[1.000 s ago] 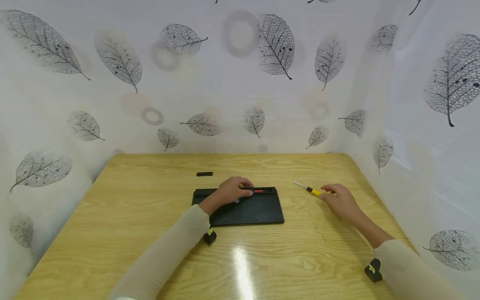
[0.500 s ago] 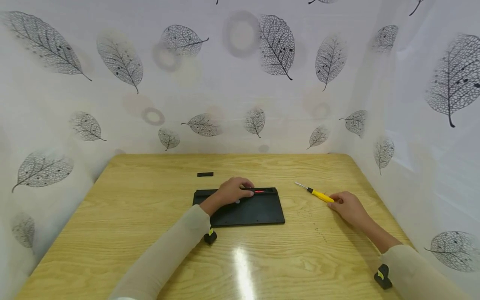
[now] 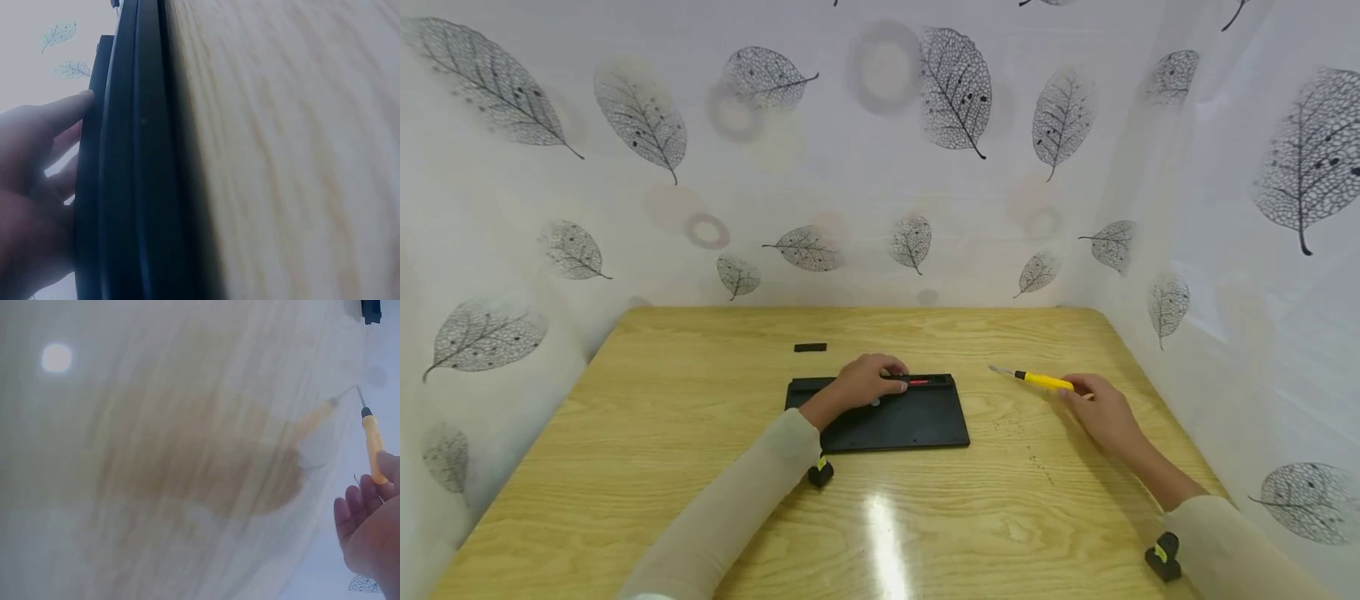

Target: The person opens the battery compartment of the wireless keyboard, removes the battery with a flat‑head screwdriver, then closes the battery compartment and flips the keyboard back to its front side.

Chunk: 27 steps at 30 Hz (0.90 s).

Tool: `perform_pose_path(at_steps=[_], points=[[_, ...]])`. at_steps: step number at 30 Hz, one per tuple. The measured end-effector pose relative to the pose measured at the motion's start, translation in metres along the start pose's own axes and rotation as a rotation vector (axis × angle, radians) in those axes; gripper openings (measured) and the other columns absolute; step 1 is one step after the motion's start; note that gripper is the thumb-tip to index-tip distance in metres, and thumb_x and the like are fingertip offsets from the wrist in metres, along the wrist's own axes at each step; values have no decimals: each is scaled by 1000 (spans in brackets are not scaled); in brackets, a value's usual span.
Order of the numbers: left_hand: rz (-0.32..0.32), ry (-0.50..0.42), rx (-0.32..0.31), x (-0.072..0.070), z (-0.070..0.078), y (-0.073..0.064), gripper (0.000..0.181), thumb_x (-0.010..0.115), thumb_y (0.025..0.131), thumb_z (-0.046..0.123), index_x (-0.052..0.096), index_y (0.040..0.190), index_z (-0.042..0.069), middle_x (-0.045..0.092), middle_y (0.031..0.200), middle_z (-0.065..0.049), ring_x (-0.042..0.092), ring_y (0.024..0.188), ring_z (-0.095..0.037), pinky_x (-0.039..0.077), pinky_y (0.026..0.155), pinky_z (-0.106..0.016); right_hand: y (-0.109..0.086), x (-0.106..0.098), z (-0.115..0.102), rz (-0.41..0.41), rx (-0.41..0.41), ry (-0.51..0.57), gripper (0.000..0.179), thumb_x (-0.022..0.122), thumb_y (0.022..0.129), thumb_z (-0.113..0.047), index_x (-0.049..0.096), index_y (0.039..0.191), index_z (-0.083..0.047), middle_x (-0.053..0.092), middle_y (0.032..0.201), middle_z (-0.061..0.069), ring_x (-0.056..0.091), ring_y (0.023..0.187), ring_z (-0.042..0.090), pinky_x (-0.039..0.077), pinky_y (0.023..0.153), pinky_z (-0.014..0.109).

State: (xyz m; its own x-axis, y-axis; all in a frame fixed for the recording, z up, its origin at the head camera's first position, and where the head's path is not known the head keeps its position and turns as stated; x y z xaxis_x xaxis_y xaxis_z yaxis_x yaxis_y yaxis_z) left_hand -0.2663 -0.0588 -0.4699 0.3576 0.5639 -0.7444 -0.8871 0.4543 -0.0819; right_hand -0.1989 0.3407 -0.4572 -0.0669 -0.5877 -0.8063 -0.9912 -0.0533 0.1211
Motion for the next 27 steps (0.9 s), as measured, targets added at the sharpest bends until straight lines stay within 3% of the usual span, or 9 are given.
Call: perform_pose_path(at_steps=[7,13,20,25,27], points=[[2,0,2,-1,1,-1,29,67,98,36,68,124,24,67,122,2,63,114,-19,48,99,-46,0,-2,-13,63,-18,100,46,55,104,-38,60,133,-2,59,117,17,60,97,26,52,66,21],[7,9,2,0,1,-1,28,66,99,36,69,124,24,67,122,2,63,111,-18,49,97,-46,2,-1,-25,114,-42,141,46,56,104,-38,59,134,-4,58,121,14,58,90,8,53,69,19],[6,-1,8,-1,0,-2,28,66,99,36,69,123,24,67,122,2,63,111,-19,48,97,-47,7,2,-37,162,-54,223,46,56,104,-38,58,135,-5,59,131,16,68,104,32,57,74,21],[8,-1,11,-1,0,-2,28,66,99,36,69,124,24,67,122,2,63,110,-19,49,97,-46,13,6,-45,209,-64,301,46,57,104,-35,57,137,-3,62,130,17,61,108,-3,50,79,8],[9,-2,11,0,0,-2,28,66,99,36,69,124,24,67,122,2,63,111,-19,49,97,-46,16,6,-49,242,-78,336,45,58,103,-33,57,137,-3,63,128,17,57,106,-11,48,80,6]])
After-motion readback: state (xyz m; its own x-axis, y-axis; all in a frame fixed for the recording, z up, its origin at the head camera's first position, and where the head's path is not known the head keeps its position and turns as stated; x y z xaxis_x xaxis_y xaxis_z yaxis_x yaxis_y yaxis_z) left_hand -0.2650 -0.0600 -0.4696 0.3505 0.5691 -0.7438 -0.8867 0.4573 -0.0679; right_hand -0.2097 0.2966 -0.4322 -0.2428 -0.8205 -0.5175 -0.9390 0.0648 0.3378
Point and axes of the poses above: each hand's wrist, its own y-axis towards the middle knuckle, its own x-axis out of the palm, z = x × y, the point moved 1 cm from there along y, towards the middle knuckle
